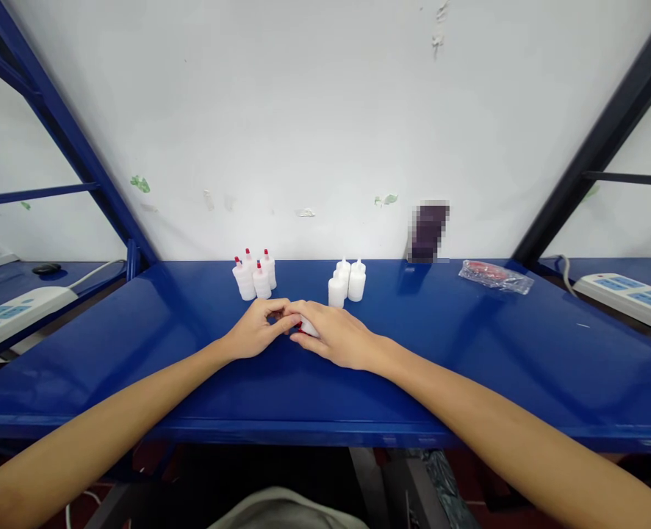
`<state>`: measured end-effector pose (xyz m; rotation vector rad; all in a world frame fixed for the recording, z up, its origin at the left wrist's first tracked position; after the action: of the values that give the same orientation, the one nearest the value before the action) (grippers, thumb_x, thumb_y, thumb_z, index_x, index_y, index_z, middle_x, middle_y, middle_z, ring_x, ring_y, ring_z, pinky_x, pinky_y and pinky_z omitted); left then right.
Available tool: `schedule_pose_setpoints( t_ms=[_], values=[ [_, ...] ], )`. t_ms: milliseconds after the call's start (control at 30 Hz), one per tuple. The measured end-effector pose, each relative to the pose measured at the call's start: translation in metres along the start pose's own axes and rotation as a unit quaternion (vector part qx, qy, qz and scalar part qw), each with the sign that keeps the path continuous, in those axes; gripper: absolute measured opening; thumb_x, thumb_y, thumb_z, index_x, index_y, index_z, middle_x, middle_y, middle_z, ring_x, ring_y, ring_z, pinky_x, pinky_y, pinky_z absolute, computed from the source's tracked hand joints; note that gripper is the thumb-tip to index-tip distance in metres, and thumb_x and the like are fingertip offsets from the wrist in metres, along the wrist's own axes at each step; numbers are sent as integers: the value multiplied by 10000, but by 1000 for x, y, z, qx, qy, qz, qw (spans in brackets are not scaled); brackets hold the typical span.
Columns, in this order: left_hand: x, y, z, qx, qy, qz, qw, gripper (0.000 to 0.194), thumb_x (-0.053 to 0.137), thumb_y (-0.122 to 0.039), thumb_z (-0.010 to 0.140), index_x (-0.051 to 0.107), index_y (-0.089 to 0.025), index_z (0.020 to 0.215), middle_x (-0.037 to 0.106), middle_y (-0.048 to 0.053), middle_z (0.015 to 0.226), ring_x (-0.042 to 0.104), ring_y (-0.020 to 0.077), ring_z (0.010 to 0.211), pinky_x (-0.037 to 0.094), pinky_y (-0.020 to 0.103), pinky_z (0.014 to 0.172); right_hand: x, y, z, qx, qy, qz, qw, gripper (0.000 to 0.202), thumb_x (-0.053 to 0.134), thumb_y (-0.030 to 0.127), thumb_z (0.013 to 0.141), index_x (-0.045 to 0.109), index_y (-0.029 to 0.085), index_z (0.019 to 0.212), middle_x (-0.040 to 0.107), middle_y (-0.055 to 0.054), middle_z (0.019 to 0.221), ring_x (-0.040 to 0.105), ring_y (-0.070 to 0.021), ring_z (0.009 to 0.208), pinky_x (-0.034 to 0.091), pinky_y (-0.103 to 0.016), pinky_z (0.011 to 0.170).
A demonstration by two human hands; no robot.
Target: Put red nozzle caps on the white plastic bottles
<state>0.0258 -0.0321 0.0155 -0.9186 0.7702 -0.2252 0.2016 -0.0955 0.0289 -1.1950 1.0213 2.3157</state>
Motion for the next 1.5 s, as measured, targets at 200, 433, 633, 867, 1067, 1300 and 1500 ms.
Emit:
schedule_pose_setpoints(
  t_ms=[200, 433, 633, 867, 1067, 1300, 1500],
  values=[
    [0, 2, -2, 22, 25, 34, 999, 383, 552, -459, 953, 544, -153, 724, 566, -25, 640, 491, 98, 586, 380, 226, 568, 1, 3, 0, 18, 21, -52, 998, 211, 456, 249, 1003, 477, 222, 1211, 666, -75, 1085, 642, -199, 847, 487, -308, 695],
    [2, -1, -1, 35, 21, 39, 998, 350, 541, -442, 963, 505, -165, 752, 497, -40, 648, 431, 89, 582, 354, 222, 556, 2, 4, 1, 15, 7, -50, 999, 175, 455, 227, 992, 479, 209, 1165, 662, -83, 1061, 637, -200, 834, 489, -309, 682],
    [-1, -4, -1, 88, -37, 49, 994, 289, 469, -393, 993, 483, -181, 797, 483, -34, 688, 448, 103, 603, 370, 242, 572, 7, 0, 1, 18, -26, -34, 999, 499, 507, 308, 990, 331, 261, 1454, 659, -98, 1242, 682, -228, 951, 541, -361, 782],
    [-59, 6, 6, 163, -340, 269, 886, 227, 471, -340, 968, 529, -193, 805, 536, 15, 771, 503, 162, 729, 426, 318, 709, 6, -3, -1, 12, -20, -41, 999, 440, 411, 268, 1022, 402, 262, 1462, 680, -86, 1218, 687, -218, 964, 560, -385, 847],
    [-93, 26, 11, 147, -374, 355, 844, 194, 542, -335, 956, 658, -193, 1021, 550, 63, 964, 543, 202, 910, 476, 347, 825, 6, -1, -1, -21, -13, -67, 997, 324, 414, 222, 1011, 560, 225, 1301, 711, -91, 1145, 687, -229, 996, 563, -388, 862],
    [-92, 37, 12, 113, -385, 346, 848, 194, 601, -338, 928, 705, -210, 1029, 523, 82, 1063, 530, 227, 1020, 459, 404, 961, 4, 1, 0, -19, 0, -70, 997, 313, 418, 204, 1004, 582, 207, 1271, 718, -94, 1145, 690, -237, 1013, 563, -394, 860],
    [-96, 44, 15, 65, -382, 288, 876, 186, 617, -345, 912, 706, -217, 1013, 475, 89, 1203, 513, 236, 1169, 451, 422, 1036, 5, 0, -1, -21, 0, -67, 998, 311, 443, 196, 993, 589, 226, 1266, 718, -83, 1169, 694, -231, 1026, 556, -388, 883]
  ],
)
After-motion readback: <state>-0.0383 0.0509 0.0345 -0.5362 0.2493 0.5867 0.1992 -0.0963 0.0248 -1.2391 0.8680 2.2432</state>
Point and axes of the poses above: each hand's wrist, its own z-axis towards the middle knuckle, its own x-axis out of the palm, y = z × x, the point moved 2 cm from there along z, towards the middle knuckle
